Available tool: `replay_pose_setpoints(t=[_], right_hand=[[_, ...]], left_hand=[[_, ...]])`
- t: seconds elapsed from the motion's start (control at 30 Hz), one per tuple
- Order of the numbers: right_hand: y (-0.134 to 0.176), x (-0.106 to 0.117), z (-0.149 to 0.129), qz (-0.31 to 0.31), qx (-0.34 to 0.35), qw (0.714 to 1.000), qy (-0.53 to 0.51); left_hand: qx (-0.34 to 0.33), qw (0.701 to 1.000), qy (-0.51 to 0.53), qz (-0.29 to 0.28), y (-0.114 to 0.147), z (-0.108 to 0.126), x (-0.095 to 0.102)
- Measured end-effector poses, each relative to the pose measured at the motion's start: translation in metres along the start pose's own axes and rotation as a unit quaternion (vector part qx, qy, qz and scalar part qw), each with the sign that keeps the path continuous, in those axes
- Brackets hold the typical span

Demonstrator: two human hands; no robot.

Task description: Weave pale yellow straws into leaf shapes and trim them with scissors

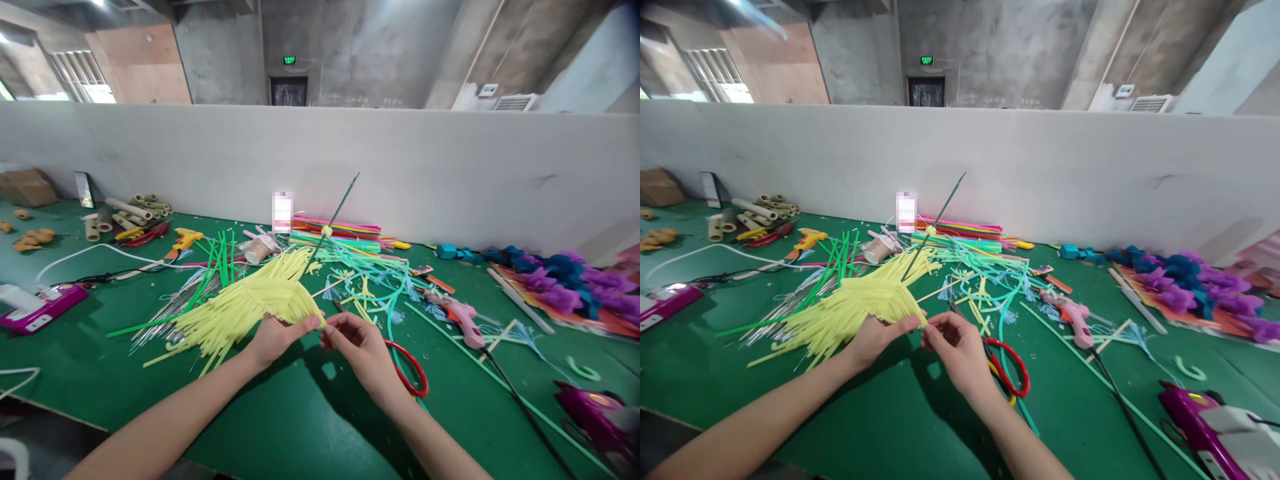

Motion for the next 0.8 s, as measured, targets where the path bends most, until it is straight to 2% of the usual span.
replay_pose_setpoints(t=[0.27,0.4,0.57,0.8], right_hand=[[0.001,0.001,-0.004,0.020,-0.001,1.000,-0.012],[0.001,-0.002,-0.002,-0.006,-0.024,0.998,-0.059],[0.003,-0.006,0.005,-0.020,-0.035,0.996,-0.079],[0.003,-0.006,0.008,-0.019,-0.037,0.995,-0.088]], left_hand=[[0.017,0.998,0.060,0.007,0.001,-0.001,-0.001],[0.020,0.995,0.093,0.022,0.000,-0.002,-0.001],[0.005,0.995,0.099,0.006,0.000,-0.004,-0.003],[0.022,0.994,0.103,-0.020,0.000,-0.006,-0.008]])
Point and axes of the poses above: each hand's wrist, its own y-axis away from the middle knuckle, its own x-axis out of the back of the hand, z = x × y, the point moved 5 cm from there along -y, towards the middle knuckle, and after that the axes turned 3 degrees about -z, right-handed, at the moved point
